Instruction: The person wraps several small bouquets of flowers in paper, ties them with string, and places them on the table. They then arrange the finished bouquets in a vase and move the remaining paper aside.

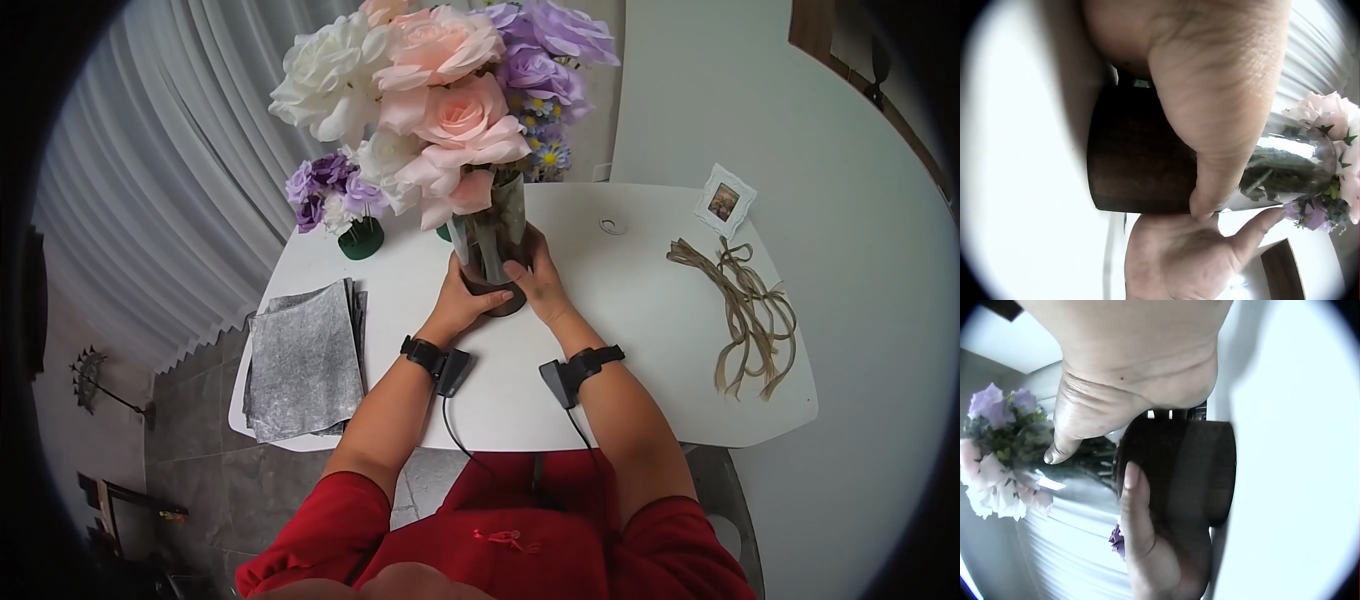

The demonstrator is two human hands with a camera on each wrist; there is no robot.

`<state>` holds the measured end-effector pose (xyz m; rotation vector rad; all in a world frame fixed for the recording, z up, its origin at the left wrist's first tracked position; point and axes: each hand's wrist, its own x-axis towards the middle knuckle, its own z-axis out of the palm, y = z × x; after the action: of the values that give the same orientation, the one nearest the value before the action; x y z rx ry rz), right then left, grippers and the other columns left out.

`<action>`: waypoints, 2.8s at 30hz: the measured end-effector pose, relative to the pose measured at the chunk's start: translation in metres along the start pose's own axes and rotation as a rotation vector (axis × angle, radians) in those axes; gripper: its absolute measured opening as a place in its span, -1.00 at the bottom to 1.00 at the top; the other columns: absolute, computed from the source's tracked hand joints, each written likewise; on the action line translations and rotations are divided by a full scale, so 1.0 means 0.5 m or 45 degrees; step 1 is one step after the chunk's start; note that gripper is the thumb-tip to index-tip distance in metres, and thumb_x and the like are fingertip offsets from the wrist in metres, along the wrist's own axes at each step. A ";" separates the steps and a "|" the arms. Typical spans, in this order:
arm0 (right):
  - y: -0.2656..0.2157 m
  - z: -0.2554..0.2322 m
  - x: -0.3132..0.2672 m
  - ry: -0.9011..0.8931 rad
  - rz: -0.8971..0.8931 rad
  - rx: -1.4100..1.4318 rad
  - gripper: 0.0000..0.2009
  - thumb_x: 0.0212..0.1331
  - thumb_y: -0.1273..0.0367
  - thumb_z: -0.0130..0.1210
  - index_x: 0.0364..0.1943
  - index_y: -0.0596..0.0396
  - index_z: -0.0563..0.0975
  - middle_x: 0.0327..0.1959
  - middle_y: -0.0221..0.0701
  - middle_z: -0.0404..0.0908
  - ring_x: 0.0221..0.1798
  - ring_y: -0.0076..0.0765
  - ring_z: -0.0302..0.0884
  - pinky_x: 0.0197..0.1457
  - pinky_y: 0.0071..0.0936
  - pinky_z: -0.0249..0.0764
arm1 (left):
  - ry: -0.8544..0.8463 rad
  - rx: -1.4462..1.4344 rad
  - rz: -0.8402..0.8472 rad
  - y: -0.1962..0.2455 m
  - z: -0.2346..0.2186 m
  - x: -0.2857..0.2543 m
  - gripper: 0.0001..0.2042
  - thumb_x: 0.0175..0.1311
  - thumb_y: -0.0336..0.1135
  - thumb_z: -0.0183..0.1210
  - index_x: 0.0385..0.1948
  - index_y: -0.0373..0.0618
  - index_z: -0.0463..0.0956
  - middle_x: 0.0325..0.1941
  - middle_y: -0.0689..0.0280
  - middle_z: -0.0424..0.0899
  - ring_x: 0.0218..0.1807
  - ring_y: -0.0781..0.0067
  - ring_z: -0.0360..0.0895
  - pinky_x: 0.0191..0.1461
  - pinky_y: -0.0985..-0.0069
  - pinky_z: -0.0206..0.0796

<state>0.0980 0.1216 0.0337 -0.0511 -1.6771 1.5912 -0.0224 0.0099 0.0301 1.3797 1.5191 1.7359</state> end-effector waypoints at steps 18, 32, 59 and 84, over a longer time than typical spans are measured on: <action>-0.096 -0.007 0.106 -0.134 0.030 -0.203 0.14 -0.46 0.19 0.55 0.29 0.16 0.00 0.23 -0.23 0.22 0.29 -0.23 0.18 0.31 -0.34 0.21 | 0.014 0.026 -0.100 0.047 -0.012 -0.009 -0.01 -0.34 -0.35 0.53 0.27 -0.22 0.08 0.18 0.17 0.39 0.23 0.29 0.33 0.33 0.39 0.14; -0.093 0.007 0.101 -0.131 0.060 -0.187 0.12 -0.37 0.22 0.50 0.31 0.15 -0.06 0.24 -0.20 0.20 0.29 -0.20 0.17 0.33 -0.34 0.18 | -0.014 -0.034 -0.015 0.022 -0.005 -0.003 -0.07 -0.33 -0.33 0.51 0.20 -0.23 0.13 0.16 0.18 0.37 0.22 0.28 0.32 0.31 0.36 0.15; -0.199 0.007 0.091 -0.196 0.134 -0.509 -0.23 -0.20 0.14 0.44 0.12 0.19 0.34 0.05 -0.25 0.46 0.12 -0.24 0.41 0.17 -0.31 0.34 | 0.196 0.178 0.086 0.010 -0.004 -0.019 0.11 -0.32 -0.06 0.53 0.30 -0.24 -0.06 0.25 0.16 0.17 0.27 0.19 0.23 0.32 0.30 0.13; -0.338 -0.011 0.053 0.079 -0.235 -0.485 -0.37 -0.12 0.41 0.27 0.13 0.15 0.31 0.05 -0.25 0.48 0.04 -0.23 0.50 0.05 -0.35 0.45 | 0.086 -0.096 0.168 0.015 -0.001 -0.027 0.10 -0.34 -0.14 0.53 0.31 -0.19 -0.05 0.26 0.17 0.25 0.30 0.25 0.22 0.36 0.33 0.03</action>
<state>0.1645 0.1056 0.1905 -0.1341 -1.8570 1.1101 -0.0155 -0.0037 0.0320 1.4251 1.4100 1.9172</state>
